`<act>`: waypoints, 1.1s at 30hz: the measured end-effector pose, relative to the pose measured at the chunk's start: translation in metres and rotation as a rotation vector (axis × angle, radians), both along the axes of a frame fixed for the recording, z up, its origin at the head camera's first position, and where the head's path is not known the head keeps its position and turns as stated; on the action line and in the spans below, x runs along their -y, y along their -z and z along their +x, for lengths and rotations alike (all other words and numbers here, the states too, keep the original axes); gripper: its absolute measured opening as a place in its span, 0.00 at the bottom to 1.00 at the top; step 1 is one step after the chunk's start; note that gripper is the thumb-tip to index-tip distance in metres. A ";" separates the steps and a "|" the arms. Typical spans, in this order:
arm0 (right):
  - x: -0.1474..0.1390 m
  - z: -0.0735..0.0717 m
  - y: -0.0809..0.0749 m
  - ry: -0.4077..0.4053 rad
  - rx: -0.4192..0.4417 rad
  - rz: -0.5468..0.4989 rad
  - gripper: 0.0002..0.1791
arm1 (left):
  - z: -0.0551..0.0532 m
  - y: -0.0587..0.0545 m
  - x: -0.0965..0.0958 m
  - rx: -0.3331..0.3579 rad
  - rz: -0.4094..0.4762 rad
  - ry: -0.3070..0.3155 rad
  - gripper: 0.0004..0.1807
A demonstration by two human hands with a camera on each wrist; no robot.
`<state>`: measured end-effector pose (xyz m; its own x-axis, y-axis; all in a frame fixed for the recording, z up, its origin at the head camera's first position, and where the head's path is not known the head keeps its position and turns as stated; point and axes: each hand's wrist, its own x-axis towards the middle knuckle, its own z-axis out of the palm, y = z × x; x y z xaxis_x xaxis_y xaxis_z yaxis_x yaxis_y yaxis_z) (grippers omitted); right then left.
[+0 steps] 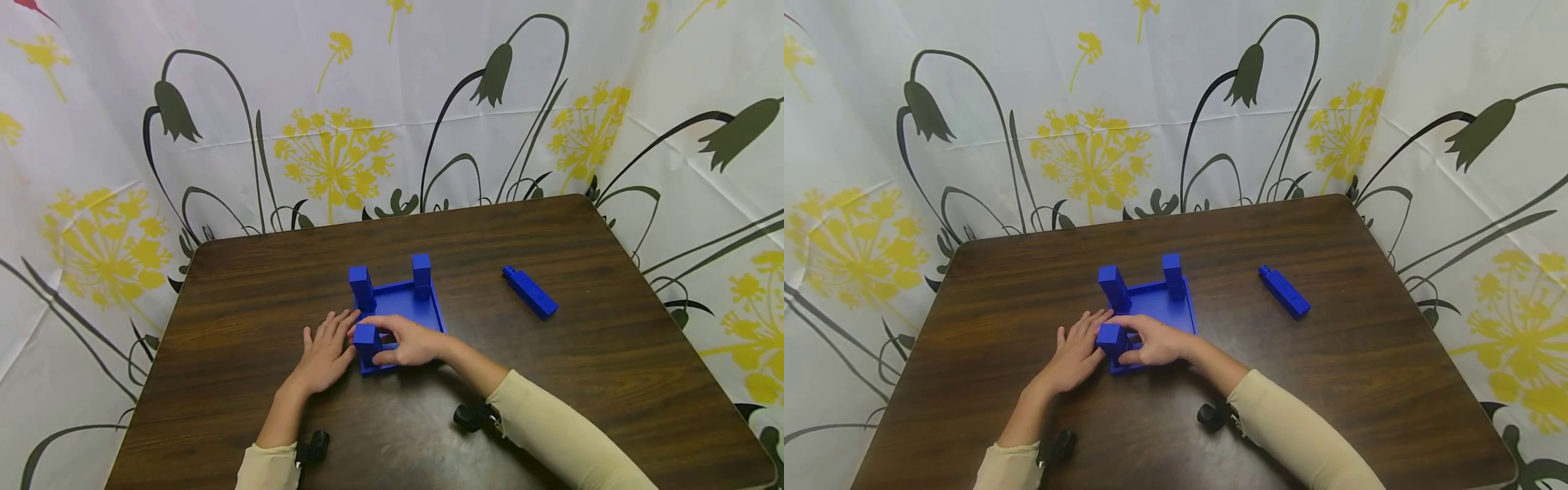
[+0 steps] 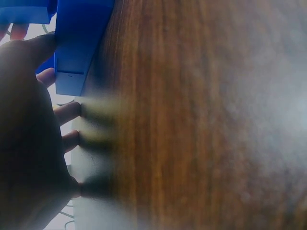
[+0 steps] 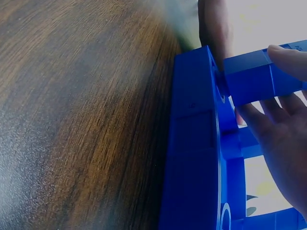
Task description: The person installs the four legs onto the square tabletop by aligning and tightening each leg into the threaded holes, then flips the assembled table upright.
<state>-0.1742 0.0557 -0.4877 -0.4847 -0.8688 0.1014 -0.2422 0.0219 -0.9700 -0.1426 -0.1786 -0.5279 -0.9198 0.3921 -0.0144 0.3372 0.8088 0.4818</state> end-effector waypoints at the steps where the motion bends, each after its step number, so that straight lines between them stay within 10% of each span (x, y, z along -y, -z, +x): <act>1: 0.000 0.000 0.000 0.009 -0.006 0.013 0.33 | 0.000 0.000 0.000 0.001 0.000 -0.001 0.35; 33: 0.009 0.010 0.002 0.247 -0.229 0.115 0.26 | 0.002 0.003 0.000 -0.026 0.034 0.005 0.33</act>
<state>-0.1647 0.0463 -0.4898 -0.6577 -0.7401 0.1402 -0.4265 0.2125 -0.8792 -0.1411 -0.1785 -0.5309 -0.9179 0.3961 0.0226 0.3534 0.7906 0.5001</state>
